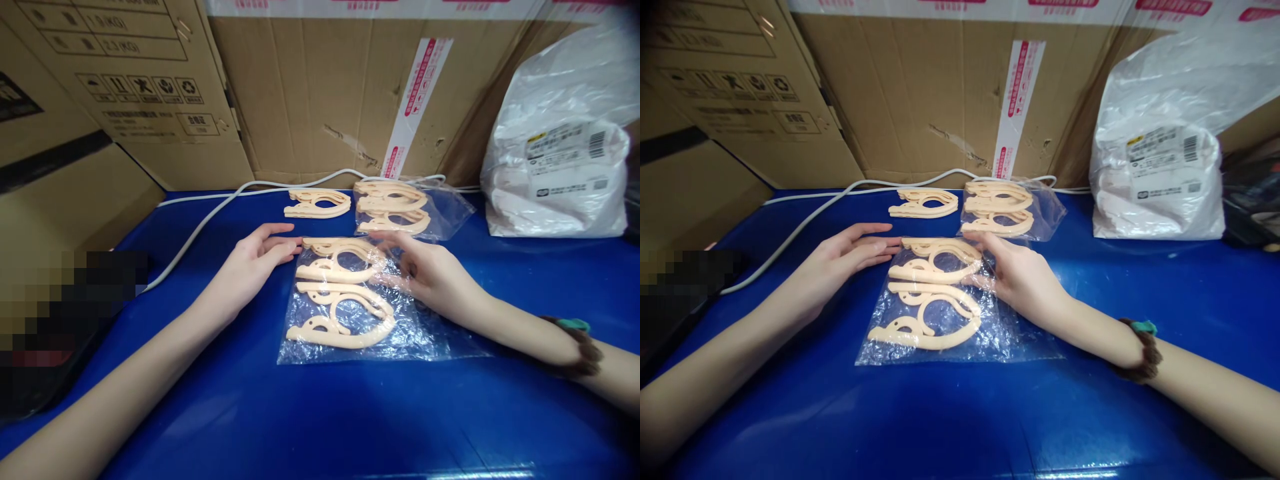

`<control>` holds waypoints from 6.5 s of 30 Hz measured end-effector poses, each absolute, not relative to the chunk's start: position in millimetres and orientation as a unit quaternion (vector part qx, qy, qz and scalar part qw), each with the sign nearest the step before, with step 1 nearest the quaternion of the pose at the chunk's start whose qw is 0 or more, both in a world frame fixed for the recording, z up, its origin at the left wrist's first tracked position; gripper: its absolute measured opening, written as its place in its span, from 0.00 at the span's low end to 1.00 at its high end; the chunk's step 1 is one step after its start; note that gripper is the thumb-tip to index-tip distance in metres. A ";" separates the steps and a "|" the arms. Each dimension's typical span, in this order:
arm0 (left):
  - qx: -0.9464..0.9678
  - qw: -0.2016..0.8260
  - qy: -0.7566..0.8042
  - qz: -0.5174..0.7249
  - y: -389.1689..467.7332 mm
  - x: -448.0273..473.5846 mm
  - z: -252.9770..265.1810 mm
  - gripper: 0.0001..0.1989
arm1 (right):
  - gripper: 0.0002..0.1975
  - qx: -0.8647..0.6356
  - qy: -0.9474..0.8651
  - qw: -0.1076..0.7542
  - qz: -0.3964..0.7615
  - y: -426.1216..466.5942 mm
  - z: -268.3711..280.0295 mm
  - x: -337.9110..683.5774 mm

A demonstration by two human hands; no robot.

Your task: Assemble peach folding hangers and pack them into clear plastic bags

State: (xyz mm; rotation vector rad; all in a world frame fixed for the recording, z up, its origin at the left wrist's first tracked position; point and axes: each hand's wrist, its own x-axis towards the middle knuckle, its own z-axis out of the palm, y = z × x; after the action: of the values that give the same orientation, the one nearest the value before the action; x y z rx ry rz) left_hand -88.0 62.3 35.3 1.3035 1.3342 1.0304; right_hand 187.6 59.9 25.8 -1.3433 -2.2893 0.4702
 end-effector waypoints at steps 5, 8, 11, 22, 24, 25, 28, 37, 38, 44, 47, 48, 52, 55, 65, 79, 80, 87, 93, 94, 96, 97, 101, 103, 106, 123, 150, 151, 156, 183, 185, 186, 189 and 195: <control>0.544 0.463 0.567 0.410 62.2 -86.0 39.3 0.20 | 0.31 -0.486 -0.838 0.209 0.131 58.8 28.5 188.8; 0.565 0.425 0.592 0.388 61.0 -84.8 41.4 0.23 | 0.31 -0.479 -0.849 0.199 0.103 56.2 29.7 190.1; 0.580 0.414 0.594 0.374 59.0 -84.3 41.8 0.25 | 0.29 -0.472 -0.855 0.194 0.085 54.4 28.9 191.2; 0.612 0.380 0.585 0.372 53.9 -84.3 45.4 0.24 | 0.28 -0.471 -0.851 0.196 0.122 58.7 22.6 193.7; 0.627 0.358 0.586 0.367 52.5 -84.8 46.3 0.22 | 0.27 -0.468 -0.852 0.198 0.124 58.8 22.8 193.4; 0.638 0.349 0.583 0.363 51.7 -85.2 46.7 0.22 | 0.27 -0.466 -0.853 0.201 0.124 58.7 22.9 193.3; 0.674 0.325 0.567 0.344 49.8 -86.5 47.6 0.22 | 0.26 -0.460 -0.855 0.206 0.122 58.6 23.2 192.9; 0.765 0.281 0.514 0.267 48.7 -89.6 49.3 0.19 | 0.26 -0.464 -0.854 0.201 0.127 57.2 26.6 190.9; 0.771 0.268 0.513 0.265 48.7 -90.2 48.8 0.19 | 0.26 -0.461 -0.854 0.202 0.130 57.3 27.3 190.9; 0.849 0.143 0.451 0.237 47.8 -91.6 51.1 0.24 | 0.30 -0.435 -0.885 0.145 0.073 64.6 37.7 204.2; 0.890 0.170 0.374 0.198 44.7 -89.4 53.2 0.32 | 0.30 -0.444 -0.888 0.113 -0.037 72.1 53.5 214.1; 0.897 0.184 0.360 0.177 43.4 -88.5 53.3 0.37 | 0.29 -0.450 -0.883 0.115 -0.068 75.2 61.2 215.6; 0.907 0.217 0.348 0.090 39.2 -86.2 50.6 0.50 | 0.26 -0.470 -0.863 0.144 -0.115 95.1 97.9 207.3; 0.905 0.227 0.353 0.072 38.9 -86.3 47.3 0.51 | 0.25 -0.459 -0.869 0.157 -0.091 122.9 118.4 189.9; 0.903 0.226 0.356 0.078 39.2 -83.2 45.4 0.50 | 0.36 -0.336 -0.934 0.122 -0.011 216.6 97.0 139.0; 0.911 0.219 0.331 0.111 41.6 -86.3 40.4 0.49 | 0.37 -0.326 -0.941 0.068 0.051 228.5 72.0 114.7; 0.909 0.223 0.331 0.116 41.8 -86.3 40.4 0.49 | 0.35 -0.320 -0.944 0.064 0.052 229.7 70.4 114.5; 0.915 0.206 0.337 0.090 41.7 -85.2 41.4 0.49 | 0.30 -0.306 -0.947 0.060 0.078 230.3 63.0 114.1; 0.915 0.202 0.342 0.075 41.4 -86.5 41.4 0.51 | 0.38 -0.316 -0.947 0.039 0.054 222.6 61.3 113.0; 0.914 0.205 0.342 0.074 41.3 -86.6 41.8 0.51 | 0.38 -0.317 -0.946 0.038 0.050 222.3 60.8 112.6; 0.912 0.210 0.343 0.079 41.1 -86.5 42.7 0.51 | 0.37 -0.318 -0.946 0.044 0.049 221.4 61.1 112.3; 0.912 0.213 0.341 0.083 41.1 -86.4 43.0 0.51 | 0.36 -0.315 -0.946 0.054 0.052 220.4 62.4 112.9; 0.914 0.209 0.335 0.096 41.5 -86.1 43.1 0.50 | 0.34 -0.305 -0.944 0.110 0.060 207.7 77.4 124.8; 0.916 0.202 0.335 0.092 41.9 -86.2 42.9 0.50 | 0.35 -0.311 -0.941 0.123 0.052 193.6 89.1 138.2; 0.916 0.198 0.342 0.075 42.0 -88.6 45.1 0.50 | 0.38 -0.308 -0.945 0.105 0.034 162.8 104.6 167.7; 0.883 0.230 0.409 -0.014 46.7 -112.3 65.6 0.44 | 0.29 -0.380 -0.917 0.070 0.102 45.8 71.1 282.7; 0.871 0.250 0.421 -0.047 44.4 -111.4 66.1 0.46 | 0.38 -0.399 -0.887 0.094 0.212 33.9 47.5 250.0; 0.871 0.251 0.421 -0.044 44.2 -111.6 66.4 0.46 | 0.38 -0.390 -0.891 0.106 0.206 32.4 46.2 244.2; 0.871 0.258 0.417 -0.041 43.2 -114.5 66.4 0.47 | 0.34 -0.339 -0.917 0.154 0.144 28.6 42.4 225.9; 0.876 0.256 0.407 -0.042 42.9 -112.4 67.2 0.47 | 0.27 -0.277 -0.932 0.190 0.134 35.2 39.5 217.0; 0.876 0.259 0.406 -0.039 42.7 -111.7 67.2 0.46 | 0.25 -0.265 -0.939 0.188 0.113 35.0 37.7 217.7; 0.875 0.261 0.406 -0.037 42.6 -111.5 67.0 0.46 | 0.24 -0.255 -0.943 0.189 0.097 35.3 36.8 217.6; 0.874 0.262 0.408 -0.034 42.7 -111.9 65.7 0.47 | 0.21 -0.222 -0.954 0.194 0.055 37.0 35.3 216.3; 0.873 0.258 0.411 -0.046 43.0 -112.5 64.1 0.47 | 0.24 -0.183 -0.960 0.210 -0.022 37.0 33.4 214.8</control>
State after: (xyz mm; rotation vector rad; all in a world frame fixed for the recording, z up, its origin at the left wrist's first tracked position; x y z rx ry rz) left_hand -112.5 43.0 64.1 2.3675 1.1155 -0.1238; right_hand 214.8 37.0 33.4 -0.5089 -2.6704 -0.0623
